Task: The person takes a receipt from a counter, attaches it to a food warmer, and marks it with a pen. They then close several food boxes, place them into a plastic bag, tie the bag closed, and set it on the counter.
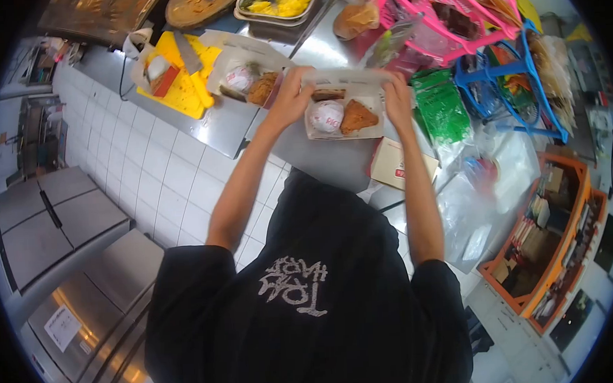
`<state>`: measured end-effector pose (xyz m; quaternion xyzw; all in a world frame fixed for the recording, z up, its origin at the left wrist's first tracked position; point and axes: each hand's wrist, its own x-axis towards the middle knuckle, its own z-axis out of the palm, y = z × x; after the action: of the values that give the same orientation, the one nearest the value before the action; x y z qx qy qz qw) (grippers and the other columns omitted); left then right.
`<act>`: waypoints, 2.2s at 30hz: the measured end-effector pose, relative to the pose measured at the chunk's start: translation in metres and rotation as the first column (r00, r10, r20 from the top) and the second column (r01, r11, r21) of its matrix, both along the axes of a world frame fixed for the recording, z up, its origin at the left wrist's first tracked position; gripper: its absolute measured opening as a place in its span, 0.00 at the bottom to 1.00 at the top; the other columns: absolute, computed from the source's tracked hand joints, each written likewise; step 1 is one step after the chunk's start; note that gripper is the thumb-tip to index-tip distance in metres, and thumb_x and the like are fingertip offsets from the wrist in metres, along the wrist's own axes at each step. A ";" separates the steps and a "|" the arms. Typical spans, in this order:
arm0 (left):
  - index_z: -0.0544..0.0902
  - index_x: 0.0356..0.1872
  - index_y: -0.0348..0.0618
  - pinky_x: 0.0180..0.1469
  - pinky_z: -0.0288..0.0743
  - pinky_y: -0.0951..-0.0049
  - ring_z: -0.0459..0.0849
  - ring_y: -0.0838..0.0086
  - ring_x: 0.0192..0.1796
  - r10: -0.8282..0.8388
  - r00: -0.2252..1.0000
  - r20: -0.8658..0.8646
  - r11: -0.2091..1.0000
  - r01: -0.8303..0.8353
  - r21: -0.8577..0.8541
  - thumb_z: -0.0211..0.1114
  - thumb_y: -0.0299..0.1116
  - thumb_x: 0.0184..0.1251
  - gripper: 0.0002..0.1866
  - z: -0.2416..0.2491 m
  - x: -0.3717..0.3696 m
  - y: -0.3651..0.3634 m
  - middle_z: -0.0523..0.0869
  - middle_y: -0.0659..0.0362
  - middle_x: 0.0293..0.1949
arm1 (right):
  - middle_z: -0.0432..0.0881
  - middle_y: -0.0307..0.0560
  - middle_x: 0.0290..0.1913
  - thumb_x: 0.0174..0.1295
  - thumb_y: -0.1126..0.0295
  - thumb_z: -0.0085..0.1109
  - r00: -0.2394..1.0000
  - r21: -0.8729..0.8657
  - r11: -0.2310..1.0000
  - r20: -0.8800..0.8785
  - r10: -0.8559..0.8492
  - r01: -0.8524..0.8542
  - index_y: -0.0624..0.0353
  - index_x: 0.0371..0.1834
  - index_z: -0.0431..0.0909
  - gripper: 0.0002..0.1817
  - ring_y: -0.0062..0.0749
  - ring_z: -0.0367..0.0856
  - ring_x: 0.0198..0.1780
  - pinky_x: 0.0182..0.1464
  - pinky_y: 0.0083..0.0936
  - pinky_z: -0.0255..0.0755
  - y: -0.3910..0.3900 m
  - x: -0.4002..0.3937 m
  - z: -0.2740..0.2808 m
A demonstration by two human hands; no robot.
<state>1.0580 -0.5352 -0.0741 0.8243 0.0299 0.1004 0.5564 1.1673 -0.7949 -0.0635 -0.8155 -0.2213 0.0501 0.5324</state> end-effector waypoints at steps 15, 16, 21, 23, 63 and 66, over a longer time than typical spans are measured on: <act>0.70 0.64 0.44 0.66 0.67 0.56 0.69 0.50 0.63 0.422 0.906 -0.026 0.907 -0.421 0.017 0.73 0.21 0.51 0.36 -0.043 -0.058 -0.089 0.70 0.47 0.58 | 0.70 0.64 0.71 0.59 0.83 0.47 0.945 -0.022 0.979 -0.267 0.189 -0.202 0.50 0.68 0.75 0.32 0.53 0.66 0.74 0.73 0.35 0.62 -0.044 -0.051 -0.016; 0.73 0.63 0.47 0.61 0.72 0.59 0.74 0.54 0.57 0.414 0.908 0.054 0.901 -0.418 0.114 0.72 0.21 0.54 0.33 -0.041 -0.054 -0.086 0.71 0.48 0.56 | 0.77 0.57 0.66 0.62 0.80 0.51 0.949 0.008 0.976 -0.232 0.212 -0.216 0.52 0.67 0.76 0.28 0.45 0.75 0.67 0.68 0.32 0.67 -0.044 -0.047 -0.014; 0.76 0.61 0.49 0.51 0.77 0.65 0.80 0.59 0.48 0.424 0.904 0.050 0.903 -0.426 0.049 0.69 0.19 0.58 0.28 -0.030 -0.046 -0.075 0.74 0.49 0.53 | 0.82 0.46 0.60 0.66 0.72 0.58 0.876 0.108 0.977 -0.433 0.214 -0.185 0.55 0.65 0.78 0.22 0.30 0.81 0.54 0.60 0.27 0.71 -0.043 -0.037 0.001; 0.76 0.61 0.48 0.52 0.77 0.64 0.81 0.60 0.51 0.402 0.915 -0.018 0.913 -0.402 -0.061 0.69 0.19 0.58 0.28 -0.031 -0.044 -0.072 0.79 0.50 0.51 | 0.83 0.46 0.59 0.68 0.69 0.59 0.869 0.075 0.969 -0.431 0.244 -0.235 0.55 0.65 0.78 0.22 0.28 0.80 0.54 0.60 0.27 0.71 -0.042 -0.035 0.011; 0.54 0.79 0.50 0.69 0.53 0.31 0.49 0.41 0.79 -0.145 0.955 -0.258 0.589 0.293 0.753 0.73 0.67 0.47 0.61 0.007 -0.050 -0.059 0.51 0.42 0.78 | 0.71 0.52 0.68 0.66 0.72 0.60 0.836 0.013 0.915 -0.402 0.374 -0.404 0.54 0.61 0.78 0.20 0.45 0.76 0.63 0.66 0.35 0.70 -0.031 -0.029 -0.022; 0.55 0.79 0.53 0.65 0.59 0.29 0.54 0.41 0.77 -0.214 0.867 -0.450 0.537 0.489 0.687 0.74 0.65 0.46 0.60 0.021 -0.027 -0.048 0.54 0.42 0.76 | 0.56 0.57 0.78 0.51 0.61 0.73 0.867 -0.550 0.746 0.078 0.493 -0.375 0.50 0.65 0.71 0.35 0.61 0.57 0.75 0.71 0.53 0.62 -0.020 -0.033 0.004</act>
<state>1.0312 -0.5837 -0.0527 0.9752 -0.0982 -0.1441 0.1361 1.1344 -0.8148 -0.0591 -0.8536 -0.4409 0.1408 0.2390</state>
